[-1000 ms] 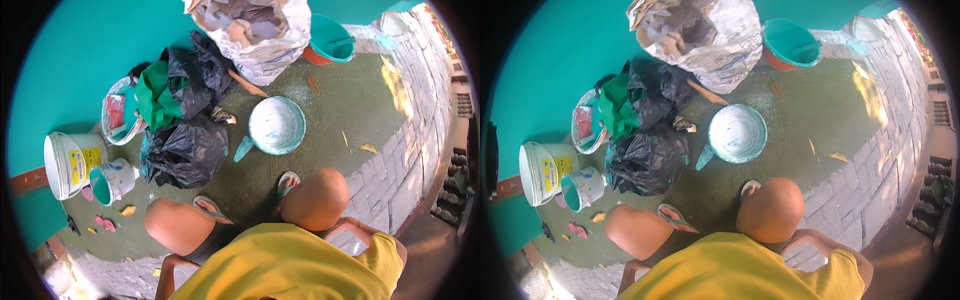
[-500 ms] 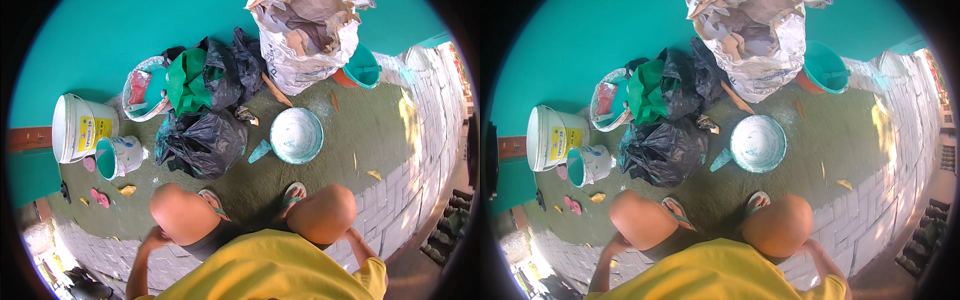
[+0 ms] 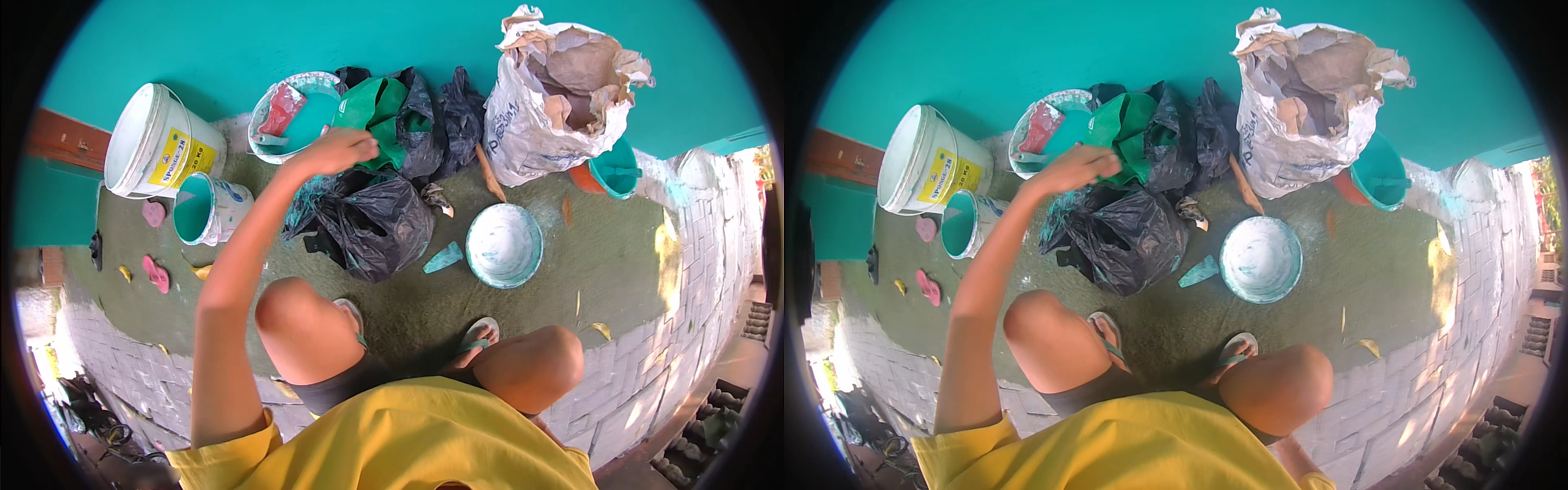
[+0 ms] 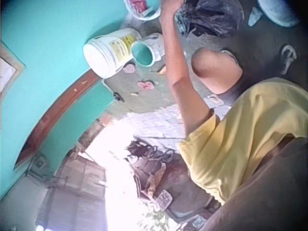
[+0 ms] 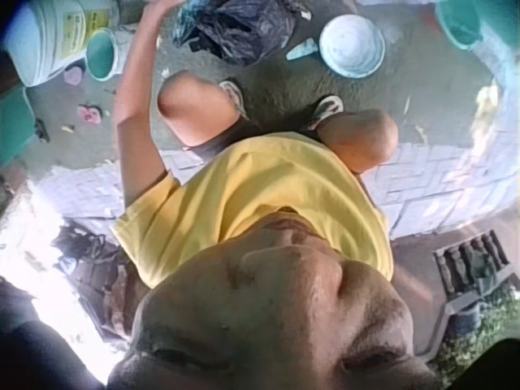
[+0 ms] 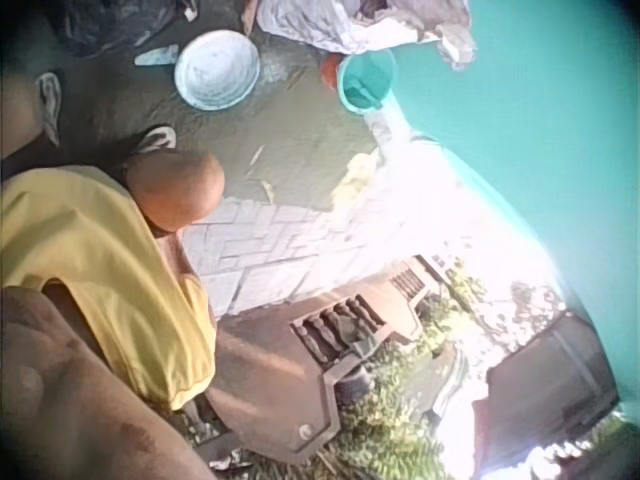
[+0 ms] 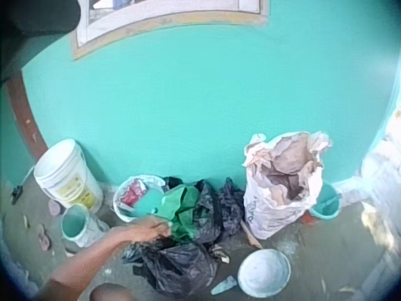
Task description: The person prepares a white liquid substance, possibly paint or plaster, by combining ingredients in a bowl and stirring it by hand. They retrieve materials from bags and a bucket, then mix the solution in a light blue bowl.
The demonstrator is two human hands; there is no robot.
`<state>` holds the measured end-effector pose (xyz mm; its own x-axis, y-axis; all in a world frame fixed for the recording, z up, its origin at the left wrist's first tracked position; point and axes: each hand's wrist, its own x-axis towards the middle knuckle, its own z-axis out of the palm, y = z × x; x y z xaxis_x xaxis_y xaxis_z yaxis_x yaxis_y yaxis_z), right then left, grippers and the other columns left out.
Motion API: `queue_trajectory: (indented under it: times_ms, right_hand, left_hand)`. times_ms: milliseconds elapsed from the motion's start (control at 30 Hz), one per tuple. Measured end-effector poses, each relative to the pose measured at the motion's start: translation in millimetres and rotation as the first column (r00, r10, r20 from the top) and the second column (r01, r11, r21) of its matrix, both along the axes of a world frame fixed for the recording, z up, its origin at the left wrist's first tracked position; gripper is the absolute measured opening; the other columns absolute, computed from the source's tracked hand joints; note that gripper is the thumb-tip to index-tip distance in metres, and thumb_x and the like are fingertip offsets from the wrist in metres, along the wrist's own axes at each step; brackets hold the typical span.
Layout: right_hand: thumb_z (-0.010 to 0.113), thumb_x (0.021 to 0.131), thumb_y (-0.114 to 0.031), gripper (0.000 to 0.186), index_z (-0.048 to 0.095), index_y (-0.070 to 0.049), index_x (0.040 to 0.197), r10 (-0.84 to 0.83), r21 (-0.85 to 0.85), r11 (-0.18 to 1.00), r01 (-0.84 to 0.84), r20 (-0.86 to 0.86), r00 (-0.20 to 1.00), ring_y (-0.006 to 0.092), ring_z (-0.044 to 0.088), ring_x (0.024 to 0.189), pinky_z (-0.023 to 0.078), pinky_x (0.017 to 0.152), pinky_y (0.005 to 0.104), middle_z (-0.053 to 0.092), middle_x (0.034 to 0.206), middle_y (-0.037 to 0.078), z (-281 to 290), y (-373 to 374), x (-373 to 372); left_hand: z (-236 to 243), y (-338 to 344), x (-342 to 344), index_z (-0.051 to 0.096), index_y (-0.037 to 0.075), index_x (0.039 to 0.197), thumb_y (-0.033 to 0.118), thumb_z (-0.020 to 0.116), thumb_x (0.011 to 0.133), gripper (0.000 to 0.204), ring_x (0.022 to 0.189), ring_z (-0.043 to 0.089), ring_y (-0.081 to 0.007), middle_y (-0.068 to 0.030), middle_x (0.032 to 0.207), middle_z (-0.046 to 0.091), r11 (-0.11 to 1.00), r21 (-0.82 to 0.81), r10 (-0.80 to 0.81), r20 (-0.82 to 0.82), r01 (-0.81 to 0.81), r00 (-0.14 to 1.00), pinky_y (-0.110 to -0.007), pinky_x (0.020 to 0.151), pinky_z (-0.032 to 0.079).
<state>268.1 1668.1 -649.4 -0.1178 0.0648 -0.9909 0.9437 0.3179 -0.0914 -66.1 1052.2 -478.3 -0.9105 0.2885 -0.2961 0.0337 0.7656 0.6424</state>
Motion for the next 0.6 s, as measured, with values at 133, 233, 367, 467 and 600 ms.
queue_trajectory:
  times_ms: [133,233,367,467,600]
  right_hand:
    - [0.06,0.089,-0.027,0.029,0.063,-0.003,0.105,0.173,0.062,0.984,-0.167,-0.109,0.979,0.0197,0.065,0.078,0.051,0.07,0.0343,0.068,0.088,0.013,-0.3,-17.3,-43.7]
    - [0.061,0.088,-0.027,0.029,0.064,-0.003,0.105,0.425,0.308,0.897,-0.316,-0.408,0.808,0.0199,0.065,0.078,0.051,0.07,0.0343,0.068,0.088,0.014,28.6,-31.8,-114.2]
    - [0.064,0.083,-0.016,0.02,0.062,-0.002,0.098,0.652,0.573,0.705,-0.418,-0.756,0.063,0.0344,0.064,0.074,0.05,0.067,0.0381,0.066,0.081,0.016,107.2,-152.7,-254.6]
    - [0.065,0.078,-0.009,0.019,0.06,-0.008,0.096,0.433,0.715,0.548,-0.434,-0.686,-0.584,0.0305,0.058,0.091,0.046,0.079,0.0403,0.062,0.093,0.01,139.8,-288.3,-321.9]
    - [0.058,0.08,-0.009,0.02,0.057,-0.008,0.1,0.113,0.775,0.495,-0.392,-0.505,-0.856,0.0283,0.058,0.094,0.042,0.083,0.0384,0.061,0.093,0.011,130.4,-431.1,-372.2]
  left_hand:
    - [-67.1,-6.4,-58.4,0.055,0.009,0.121,0.02,0.054,0.084,0.039,0.111,0.057,-0.0338,-0.0117,0.118,0.06,0.864,-0.496,0.093,-0.023,-0.092,0.995,-0.042,0.091,0.046]
    - [-81.1,4.5,-82.4,0.02,0.021,0.147,0.008,0.067,0.075,0.088,0.125,0.047,-0.0315,-0.0062,0.149,0.034,0.883,-0.424,0.178,-0.094,-0.201,0.98,-0.042,0.097,0.045]
    - [-83.6,-1.8,-59.5,0.003,0.025,0.15,0.017,0.081,0.064,0.116,0.132,0.039,-0.031,-0.005,0.155,0.021,0.98,-0.14,0.089,-0.343,-0.144,0.935,-0.041,0.103,0.041]
    - [-69.5,-1.6,-50.2,-0.007,0.025,0.15,0.02,0.086,0.056,0.132,0.135,0.035,-0.0313,-0.0058,0.157,0.012,0.991,-0.091,0.048,-0.405,-0.093,0.913,-0.046,0.105,0.037]
    - [-60.0,3.5,-51.1,-0.01,0.022,0.15,0.015,0.088,0.051,0.139,0.137,0.03,-0.0322,-0.0062,0.158,0.004,0.983,-0.163,0.005,-0.432,-0.084,0.902,-0.056,0.106,0.031]
